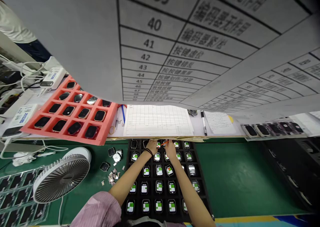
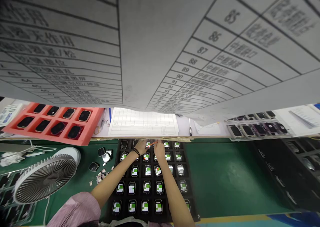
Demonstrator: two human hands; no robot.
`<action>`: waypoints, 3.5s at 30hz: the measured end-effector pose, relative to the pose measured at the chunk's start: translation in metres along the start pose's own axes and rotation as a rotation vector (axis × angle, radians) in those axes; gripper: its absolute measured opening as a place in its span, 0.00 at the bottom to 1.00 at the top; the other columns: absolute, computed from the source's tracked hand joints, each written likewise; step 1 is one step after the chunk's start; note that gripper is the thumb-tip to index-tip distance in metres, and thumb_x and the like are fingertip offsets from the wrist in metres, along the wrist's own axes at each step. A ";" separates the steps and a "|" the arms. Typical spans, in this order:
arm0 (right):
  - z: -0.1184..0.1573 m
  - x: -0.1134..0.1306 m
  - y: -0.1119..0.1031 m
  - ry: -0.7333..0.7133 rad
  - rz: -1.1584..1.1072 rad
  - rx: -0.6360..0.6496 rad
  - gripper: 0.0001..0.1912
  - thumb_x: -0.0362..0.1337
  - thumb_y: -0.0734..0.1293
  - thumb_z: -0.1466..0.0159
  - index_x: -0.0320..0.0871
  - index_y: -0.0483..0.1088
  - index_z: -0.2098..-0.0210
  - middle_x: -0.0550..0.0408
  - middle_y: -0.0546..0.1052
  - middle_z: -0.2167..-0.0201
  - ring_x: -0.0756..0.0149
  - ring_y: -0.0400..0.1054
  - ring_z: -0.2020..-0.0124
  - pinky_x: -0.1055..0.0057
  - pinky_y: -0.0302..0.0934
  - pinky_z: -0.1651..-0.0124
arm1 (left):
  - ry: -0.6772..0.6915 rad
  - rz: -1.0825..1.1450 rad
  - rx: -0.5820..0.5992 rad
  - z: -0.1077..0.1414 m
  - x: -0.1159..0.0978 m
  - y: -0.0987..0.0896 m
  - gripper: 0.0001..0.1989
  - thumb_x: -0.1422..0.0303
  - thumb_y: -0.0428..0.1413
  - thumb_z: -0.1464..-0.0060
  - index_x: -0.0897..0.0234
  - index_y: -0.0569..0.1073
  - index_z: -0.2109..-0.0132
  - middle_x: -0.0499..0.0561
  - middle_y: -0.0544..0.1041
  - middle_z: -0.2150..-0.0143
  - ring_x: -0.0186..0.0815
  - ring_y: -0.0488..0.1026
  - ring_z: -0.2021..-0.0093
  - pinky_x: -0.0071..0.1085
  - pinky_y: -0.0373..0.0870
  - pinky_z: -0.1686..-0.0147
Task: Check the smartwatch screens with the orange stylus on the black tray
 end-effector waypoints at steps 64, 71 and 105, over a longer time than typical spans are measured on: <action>0.256 0.165 -0.184 -0.266 -0.888 0.282 0.14 0.44 0.64 0.36 0.49 0.66 0.51 0.56 0.72 0.67 0.65 0.71 0.73 0.70 0.59 0.74 | 0.124 0.954 -0.244 0.243 -0.205 -0.118 0.20 0.53 0.52 0.44 0.60 0.68 0.50 0.47 0.66 0.65 0.27 0.55 0.76 0.22 0.53 0.80; 0.259 0.172 -0.181 -0.261 -0.923 0.258 0.15 0.45 0.66 0.37 0.47 0.67 0.53 0.54 0.73 0.67 0.64 0.72 0.74 0.71 0.57 0.77 | 0.107 0.959 -0.240 0.248 -0.206 -0.122 0.21 0.52 0.54 0.46 0.61 0.69 0.51 0.46 0.63 0.68 0.27 0.53 0.76 0.22 0.52 0.80; 0.263 0.181 -0.181 -0.264 -0.910 0.259 0.17 0.47 0.67 0.39 0.48 0.66 0.53 0.53 0.75 0.67 0.63 0.71 0.73 0.69 0.59 0.77 | 0.160 0.908 -0.265 0.266 -0.212 -0.131 0.23 0.60 0.55 0.45 0.60 0.62 0.44 0.52 0.67 0.54 0.34 0.65 0.61 0.28 0.65 0.62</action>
Point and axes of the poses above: each hand's wrist, its own z-axis away from the middle knuckle, its own y-axis out of the palm, x = y × z, the point moved 1 cm from there along -z, towards the middle knuckle
